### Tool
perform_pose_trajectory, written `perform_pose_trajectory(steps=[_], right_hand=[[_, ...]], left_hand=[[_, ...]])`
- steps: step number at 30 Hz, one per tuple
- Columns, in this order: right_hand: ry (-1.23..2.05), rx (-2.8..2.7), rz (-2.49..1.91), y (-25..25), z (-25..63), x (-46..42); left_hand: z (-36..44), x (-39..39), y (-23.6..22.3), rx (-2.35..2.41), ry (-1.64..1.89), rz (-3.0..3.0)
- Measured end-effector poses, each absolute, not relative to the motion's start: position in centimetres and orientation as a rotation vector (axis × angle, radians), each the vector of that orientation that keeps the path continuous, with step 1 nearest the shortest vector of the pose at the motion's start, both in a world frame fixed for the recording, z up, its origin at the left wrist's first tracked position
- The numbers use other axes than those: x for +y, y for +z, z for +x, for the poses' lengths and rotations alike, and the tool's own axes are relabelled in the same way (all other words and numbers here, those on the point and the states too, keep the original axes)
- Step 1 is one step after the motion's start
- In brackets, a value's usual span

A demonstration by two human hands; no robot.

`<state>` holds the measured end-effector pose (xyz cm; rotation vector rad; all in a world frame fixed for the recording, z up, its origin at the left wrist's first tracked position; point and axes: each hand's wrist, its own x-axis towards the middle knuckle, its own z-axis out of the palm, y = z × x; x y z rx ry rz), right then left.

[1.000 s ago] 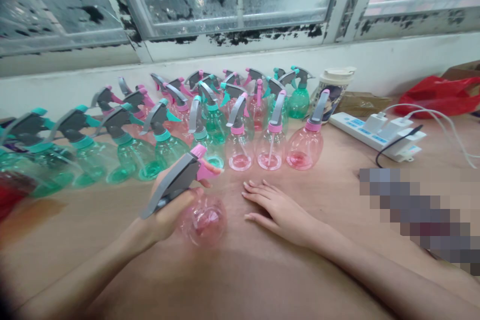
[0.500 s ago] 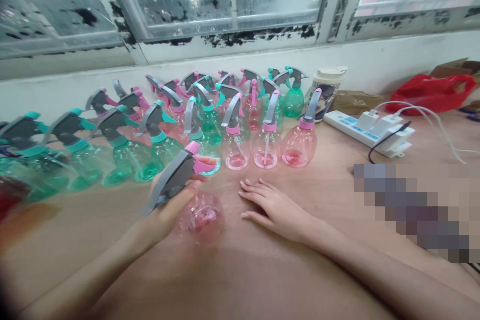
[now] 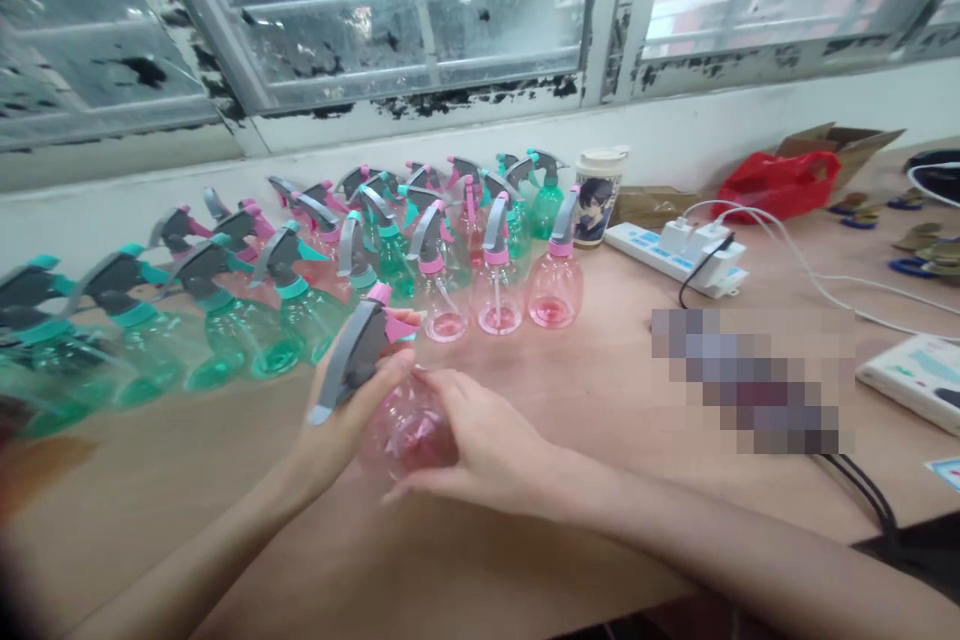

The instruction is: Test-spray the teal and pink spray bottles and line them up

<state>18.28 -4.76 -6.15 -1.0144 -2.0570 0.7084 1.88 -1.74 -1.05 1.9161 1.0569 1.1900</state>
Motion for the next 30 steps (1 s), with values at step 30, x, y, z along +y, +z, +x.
perform_pose_trajectory(steps=[30], right_hand=[[0.14, -1.75, -1.719, -5.6, 41.1, 3.1]], left_hand=[[7.5, -2.4, -11.5, 0.968, 0.66, 2.576]])
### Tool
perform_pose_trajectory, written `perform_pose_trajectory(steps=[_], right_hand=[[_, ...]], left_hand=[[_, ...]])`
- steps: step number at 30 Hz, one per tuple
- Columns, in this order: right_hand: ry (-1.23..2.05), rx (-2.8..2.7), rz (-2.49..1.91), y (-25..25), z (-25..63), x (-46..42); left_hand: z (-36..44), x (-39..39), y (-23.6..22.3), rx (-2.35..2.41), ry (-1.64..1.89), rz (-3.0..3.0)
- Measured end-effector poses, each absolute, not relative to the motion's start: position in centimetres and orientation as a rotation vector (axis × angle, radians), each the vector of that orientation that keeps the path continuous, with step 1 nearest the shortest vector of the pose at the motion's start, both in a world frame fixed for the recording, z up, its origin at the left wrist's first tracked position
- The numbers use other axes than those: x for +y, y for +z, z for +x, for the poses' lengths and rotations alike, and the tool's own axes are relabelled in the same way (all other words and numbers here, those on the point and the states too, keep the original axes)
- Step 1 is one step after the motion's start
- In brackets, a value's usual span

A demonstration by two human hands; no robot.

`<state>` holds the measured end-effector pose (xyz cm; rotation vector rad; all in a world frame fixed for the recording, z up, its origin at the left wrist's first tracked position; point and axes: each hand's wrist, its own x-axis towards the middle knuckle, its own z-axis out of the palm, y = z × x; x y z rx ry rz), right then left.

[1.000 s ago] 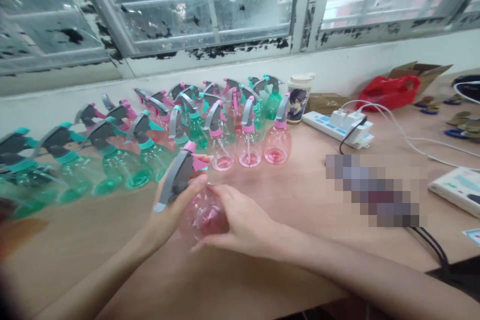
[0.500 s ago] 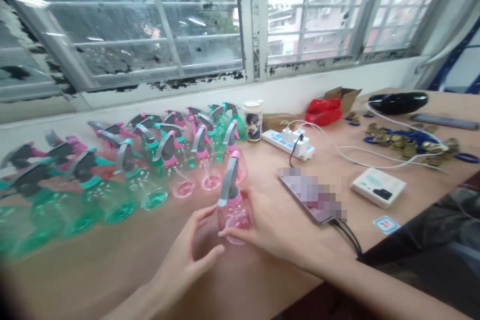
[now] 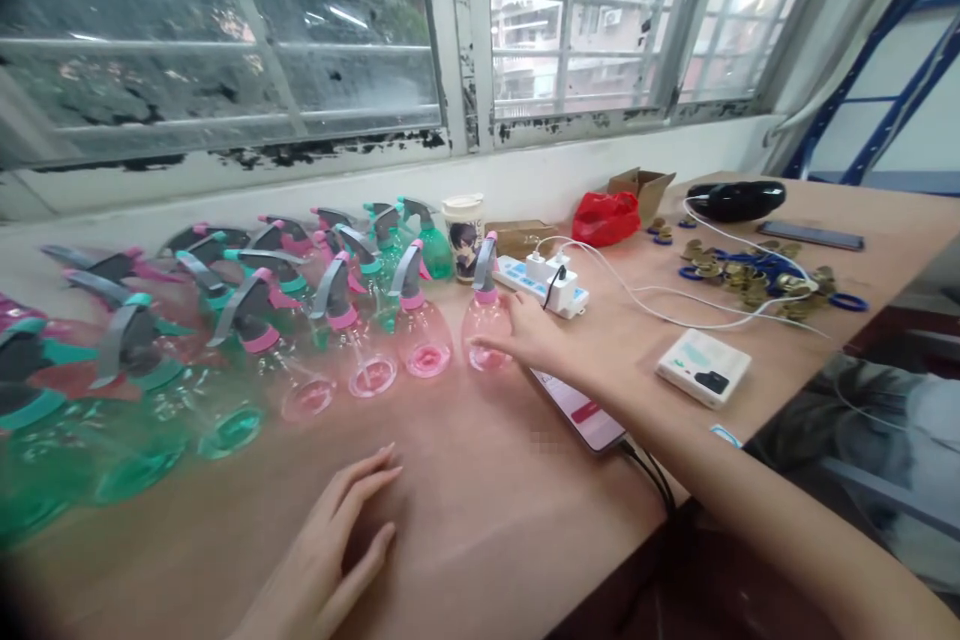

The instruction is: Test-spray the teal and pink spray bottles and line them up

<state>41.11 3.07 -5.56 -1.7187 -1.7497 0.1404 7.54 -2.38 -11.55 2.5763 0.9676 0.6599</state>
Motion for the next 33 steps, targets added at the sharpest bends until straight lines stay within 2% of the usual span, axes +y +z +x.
perform_pose_trajectory(steps=[15, 21, 26, 29, 33], right_hand=[[0.154, -1.84, -1.666, -4.6, 40.5, 4.8], [-0.075, -1.733, -1.739, -4.2, 38.5, 0.8], [-0.262, -1.68, -1.776, -4.6, 34.5, -4.6], [-0.152, -1.834, -1.66, -4.8, 30.3, -5.5], [0.178, -2.14, -1.39, -4.5, 22.3, -4.4]], left_hand=[[8.2, -0.6, -10.6, 0.969, 0.64, 2.461], [5.1, -1.4, -8.5, 1.022, 0.71, 2.442], [-0.9, -3.1, -6.2, 1.178, 0.808, 2.39], [-5.5, -4.4, -5.3, 1.299, 0.878, 2.29], [-11.4, -6.3, -4.7, 1.528, 0.97, 2.052]])
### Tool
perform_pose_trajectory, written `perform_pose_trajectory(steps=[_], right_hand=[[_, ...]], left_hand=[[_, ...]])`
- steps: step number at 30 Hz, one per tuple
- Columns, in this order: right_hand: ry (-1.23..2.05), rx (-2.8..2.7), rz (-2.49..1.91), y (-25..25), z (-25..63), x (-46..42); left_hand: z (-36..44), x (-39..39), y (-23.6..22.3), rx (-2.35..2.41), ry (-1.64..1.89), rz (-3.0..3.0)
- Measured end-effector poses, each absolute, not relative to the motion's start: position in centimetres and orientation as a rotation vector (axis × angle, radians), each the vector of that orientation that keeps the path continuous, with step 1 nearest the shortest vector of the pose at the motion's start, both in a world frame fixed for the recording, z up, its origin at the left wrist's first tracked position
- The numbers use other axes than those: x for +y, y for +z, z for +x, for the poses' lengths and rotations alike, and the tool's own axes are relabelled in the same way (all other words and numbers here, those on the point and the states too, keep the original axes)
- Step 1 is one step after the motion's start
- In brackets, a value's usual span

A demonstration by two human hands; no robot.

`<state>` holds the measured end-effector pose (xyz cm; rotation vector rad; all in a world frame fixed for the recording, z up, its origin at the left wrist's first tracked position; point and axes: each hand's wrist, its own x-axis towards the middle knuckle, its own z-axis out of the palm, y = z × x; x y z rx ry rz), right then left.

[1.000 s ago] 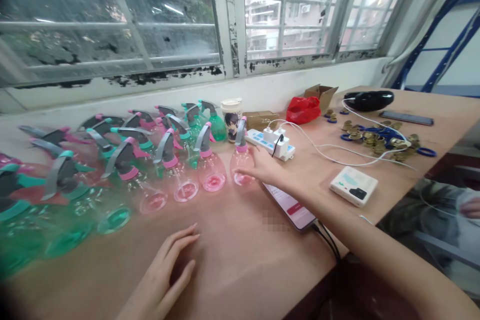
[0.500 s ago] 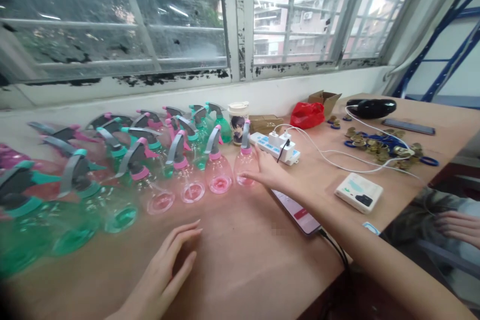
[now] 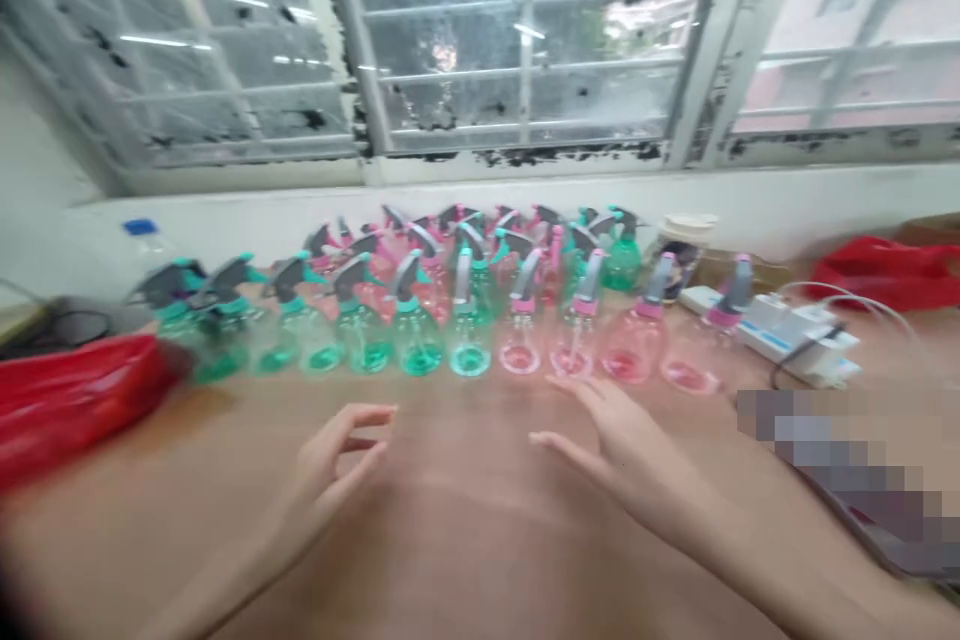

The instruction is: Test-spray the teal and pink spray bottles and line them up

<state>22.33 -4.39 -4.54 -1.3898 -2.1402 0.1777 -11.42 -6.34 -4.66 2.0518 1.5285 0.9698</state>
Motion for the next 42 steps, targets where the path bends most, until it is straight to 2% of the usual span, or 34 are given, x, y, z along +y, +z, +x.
perform_pose_trajectory(steps=[6, 10, 16, 20, 27, 34, 42], right_hand=[[0.634, -2.458, -0.772, -3.9, 8.0, -2.4], [0.802, -2.471, -0.477, -3.1, -1.6, -1.2], [0.923, -2.239, -0.477, -1.8, -14.7, 1.5], [0.91, -2.171, -0.531, -1.5, -20.2, 3.0], [0.875, -2.109, -0.645, -2.9, -21.3, 4.8], [0.892, -2.103, -0.678, -3.8, -20.9, 5.6], [0.924, -2.219, -0.425, -4.0, -17.5, 2.3]], left_hand=[[-20.7, -8.2, -4.9, 1.76, 1.225, 1.678], [-27.0, -7.2, -4.8, 1.912, 1.376, 1.577], [-32.9, -2.6, -2.2, 2.214, 1.508, 1.513], [-35.0, 1.3, -0.8, 2.35, 1.468, 1.575], [-36.9, 3.1, 0.2, 2.294, 1.128, 1.787], [-35.3, -0.8, 1.6, 2.405, 0.955, 1.803], [-30.0, -7.3, 1.5, 2.412, 0.854, 1.861]])
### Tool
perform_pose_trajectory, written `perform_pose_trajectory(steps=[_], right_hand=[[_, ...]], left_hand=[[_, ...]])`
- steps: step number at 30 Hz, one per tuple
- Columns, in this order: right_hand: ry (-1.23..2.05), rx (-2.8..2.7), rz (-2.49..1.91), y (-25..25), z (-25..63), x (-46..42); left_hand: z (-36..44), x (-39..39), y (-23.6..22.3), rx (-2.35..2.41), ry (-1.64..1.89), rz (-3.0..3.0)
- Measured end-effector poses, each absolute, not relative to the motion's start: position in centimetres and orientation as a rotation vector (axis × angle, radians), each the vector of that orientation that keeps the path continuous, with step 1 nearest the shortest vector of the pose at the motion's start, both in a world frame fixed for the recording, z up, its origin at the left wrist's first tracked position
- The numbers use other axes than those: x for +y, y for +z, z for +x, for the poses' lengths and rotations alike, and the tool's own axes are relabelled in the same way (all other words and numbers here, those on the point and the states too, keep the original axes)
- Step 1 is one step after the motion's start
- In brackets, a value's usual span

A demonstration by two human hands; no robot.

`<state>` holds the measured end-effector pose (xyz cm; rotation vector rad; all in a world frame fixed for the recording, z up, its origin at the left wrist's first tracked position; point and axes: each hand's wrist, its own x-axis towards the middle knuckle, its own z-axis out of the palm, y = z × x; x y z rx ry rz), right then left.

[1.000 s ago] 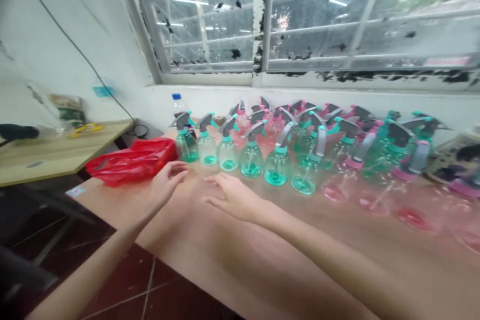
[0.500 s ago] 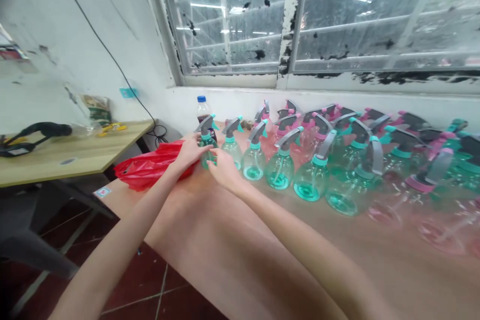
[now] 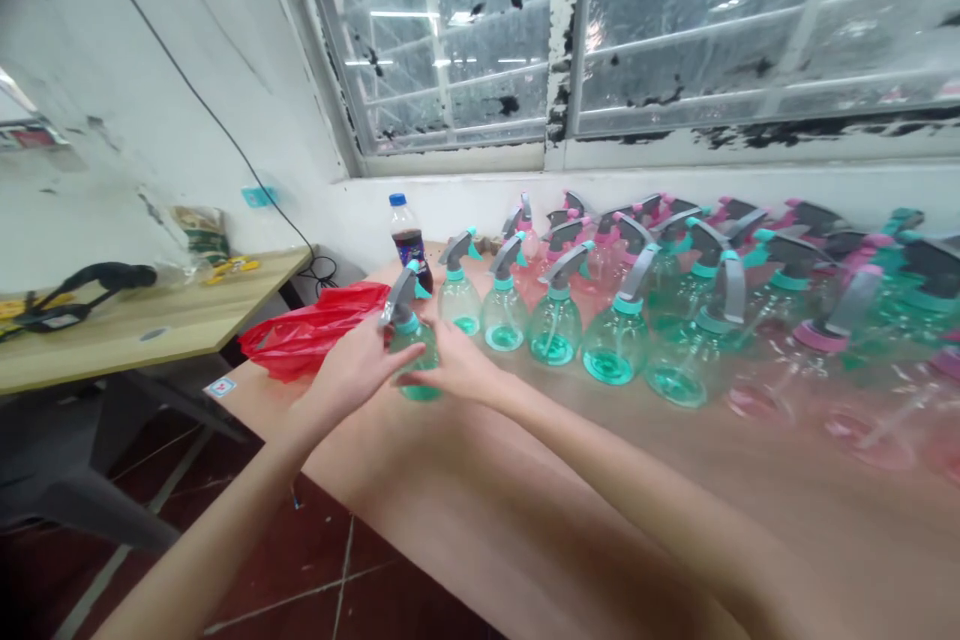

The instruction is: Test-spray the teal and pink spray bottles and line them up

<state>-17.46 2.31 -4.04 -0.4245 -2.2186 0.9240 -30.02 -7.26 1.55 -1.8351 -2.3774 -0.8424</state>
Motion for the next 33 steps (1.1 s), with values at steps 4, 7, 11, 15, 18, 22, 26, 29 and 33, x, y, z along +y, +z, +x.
perform_pose_trajectory(steps=[4, 7, 11, 15, 18, 22, 26, 29, 33], right_hand=[[0.948, -2.237, -0.333, -4.0, -12.1, 0.6], [0.984, -2.264, -0.363, -3.9, -6.8, -0.5], [0.966, -2.279, -0.5, -3.6, 0.1, -1.7], [0.952, -2.231, -0.65, -3.4, 5.4, -2.6], [0.904, -2.226, -0.674, -3.3, 8.3, -2.8], [0.78, -2.217, -0.747, -3.7, 11.4, -2.4], [0.684, -2.231, -0.858, -4.6, 14.5, -1.9], [0.687, -2.276, -0.821, -5.6, 16.8, -1.4], [0.579, -2.422, -0.911, -7.9, 20.0, -0.4]], left_hand=[[-24.9, -10.0, -0.1, -2.275, -0.857, -1.957], [-21.0, -10.8, -1.2, -2.185, -0.883, -2.072], [-16.6, -9.5, -1.5, -2.038, -1.115, -2.405], [-11.7, -6.7, -0.5, -1.873, -1.411, -2.6], [-7.8, -4.7, 0.4, -1.669, -1.502, -2.763], [-3.3, -2.7, 0.3, -1.503, -1.589, -2.947], [-0.6, -1.1, -1.2, -1.444, -1.769, -3.01], [0.4, -0.5, -1.7, -1.469, -1.809, -3.032], [0.6, -0.6, -1.3, -1.497, -1.808, -3.059]])
